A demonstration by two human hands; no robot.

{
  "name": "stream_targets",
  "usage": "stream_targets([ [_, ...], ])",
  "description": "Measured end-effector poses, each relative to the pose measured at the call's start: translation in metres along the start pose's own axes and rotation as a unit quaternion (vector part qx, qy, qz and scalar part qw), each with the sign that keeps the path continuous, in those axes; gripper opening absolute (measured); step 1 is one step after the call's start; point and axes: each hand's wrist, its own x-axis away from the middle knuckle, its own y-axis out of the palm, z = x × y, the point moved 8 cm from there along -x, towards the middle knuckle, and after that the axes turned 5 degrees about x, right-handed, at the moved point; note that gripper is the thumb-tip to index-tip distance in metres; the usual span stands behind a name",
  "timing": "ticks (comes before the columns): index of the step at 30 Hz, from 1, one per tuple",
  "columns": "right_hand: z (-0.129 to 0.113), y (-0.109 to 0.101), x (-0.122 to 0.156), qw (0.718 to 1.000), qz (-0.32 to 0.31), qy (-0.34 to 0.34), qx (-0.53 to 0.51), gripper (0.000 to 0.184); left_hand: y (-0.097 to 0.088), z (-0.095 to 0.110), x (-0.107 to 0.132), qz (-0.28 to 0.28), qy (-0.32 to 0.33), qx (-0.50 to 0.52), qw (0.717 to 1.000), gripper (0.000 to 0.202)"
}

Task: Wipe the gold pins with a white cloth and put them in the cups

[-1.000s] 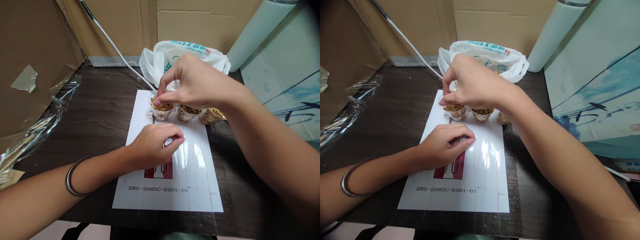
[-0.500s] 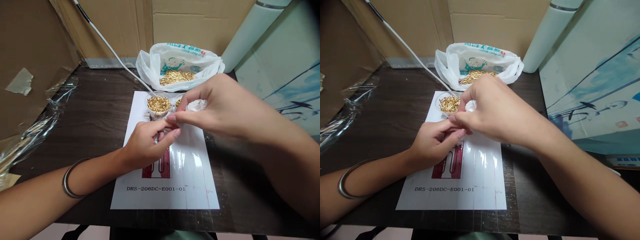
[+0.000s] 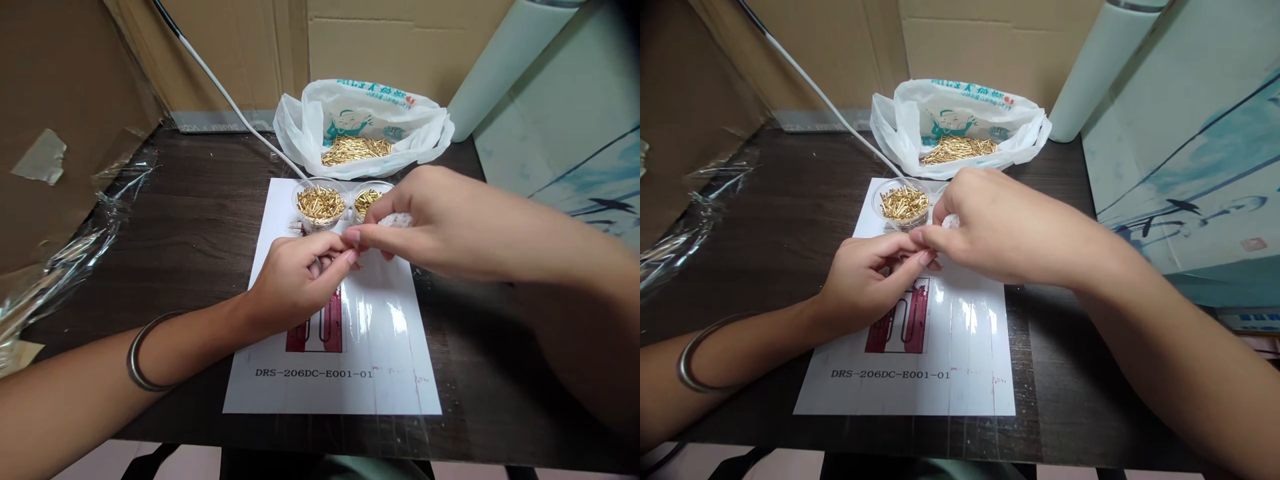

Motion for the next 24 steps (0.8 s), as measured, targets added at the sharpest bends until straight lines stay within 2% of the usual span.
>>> stream_targets([
  [6,0.018,-0.03,0.012,0.993,0.079,0.046,0.071,0.045,0.012,-0.001,0.0,-0.05,0.02,-0.065,0.996,0.015],
  [8,0.023,-0.042,0.014,0.984,0.127,0.059,0.114,0.041,0.015,-0.002,0.001,-0.063,0.026,-0.087,0.994,0.013],
  [10,0.027,-0.048,0.013,0.977,0.149,0.071,0.135,0.035,0.02,-0.004,0.002,-0.079,0.031,-0.106,0.991,0.016],
  [15,0.034,-0.033,-0.003,0.99,0.081,0.069,0.09,0.028,0.027,-0.006,0.005,-0.108,0.043,-0.144,0.983,0.018],
  [19,0.034,-0.024,-0.01,0.993,0.079,0.036,0.074,0.022,0.031,-0.006,0.005,-0.14,0.027,-0.16,0.977,0.019],
  [24,0.034,-0.017,-0.016,0.996,0.071,0.03,0.052,0.021,0.034,-0.01,0.003,-0.169,-0.018,-0.178,0.969,0.02],
])
